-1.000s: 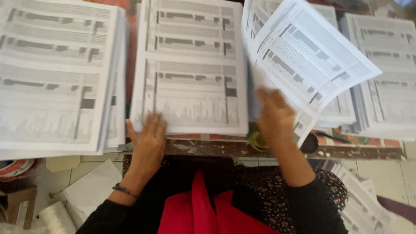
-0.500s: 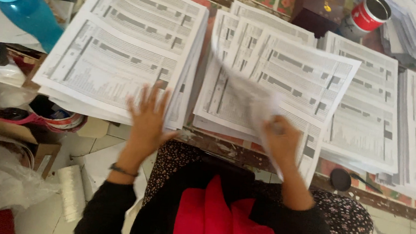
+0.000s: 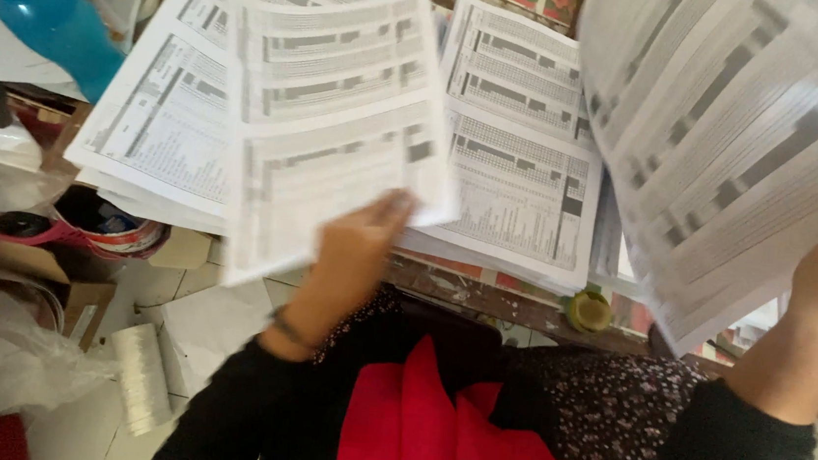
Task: The person sits on the floor and sorts through stacks of printed papers. They pick up sheets from a pile on the table, flip through them, and place them onto a separate pile on the floor to their right.
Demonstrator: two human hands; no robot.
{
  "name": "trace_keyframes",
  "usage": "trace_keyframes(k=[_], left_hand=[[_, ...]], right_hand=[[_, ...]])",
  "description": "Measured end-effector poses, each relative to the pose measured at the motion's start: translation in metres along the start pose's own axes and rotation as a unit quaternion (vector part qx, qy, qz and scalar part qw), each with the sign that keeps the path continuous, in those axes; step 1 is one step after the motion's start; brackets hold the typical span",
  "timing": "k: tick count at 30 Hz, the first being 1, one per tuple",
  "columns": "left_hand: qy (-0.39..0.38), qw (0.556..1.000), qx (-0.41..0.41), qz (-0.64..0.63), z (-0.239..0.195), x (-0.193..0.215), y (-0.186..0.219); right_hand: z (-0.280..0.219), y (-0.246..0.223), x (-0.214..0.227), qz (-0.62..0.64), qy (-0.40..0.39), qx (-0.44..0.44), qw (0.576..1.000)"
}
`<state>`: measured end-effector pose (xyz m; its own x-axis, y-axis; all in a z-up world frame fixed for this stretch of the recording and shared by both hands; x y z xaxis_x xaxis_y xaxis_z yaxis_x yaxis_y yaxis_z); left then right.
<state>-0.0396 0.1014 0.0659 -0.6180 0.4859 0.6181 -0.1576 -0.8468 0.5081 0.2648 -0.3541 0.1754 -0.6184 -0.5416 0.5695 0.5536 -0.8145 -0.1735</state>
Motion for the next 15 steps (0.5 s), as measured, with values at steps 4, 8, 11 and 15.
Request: trace_keyframes(k=[4, 8, 11, 15], left_hand=[[-0.047, 0.998, -0.016, -0.035, 0.013, -0.113, 0.078], [-0.09, 0.994, -0.063, -0.009, -0.005, -0.175, 0.14], [-0.23, 0.951, -0.13, -0.159, -0.022, -0.132, 0.155], [-0.514, 0.705, -0.036, -0.487, -0.013, -0.016, 0.109]], right_hand=[[-0.016, -0.042, -0.006, -0.085, 0.002, 0.154, 0.984], [-0.058, -0.161, -0.04, -0.2, 0.003, 0.376, 0.905], [-0.095, -0.25, -0.036, -0.017, -0.032, 0.452, 0.892], [-0.169, -0.295, -0.034, 0.19, -0.12, 0.403, 0.887]])
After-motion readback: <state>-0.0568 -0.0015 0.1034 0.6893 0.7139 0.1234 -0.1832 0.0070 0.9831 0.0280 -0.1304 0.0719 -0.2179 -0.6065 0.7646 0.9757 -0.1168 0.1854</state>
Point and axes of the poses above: each hand's wrist, its own z-axis towards the middle knuckle, its own x-axis out of the back of the hand, y = z × x, the point moved 4 cm from there along z, towards the middle knuckle, and after that the axes turned 11 degrees about -z, right-handed, at the moved point
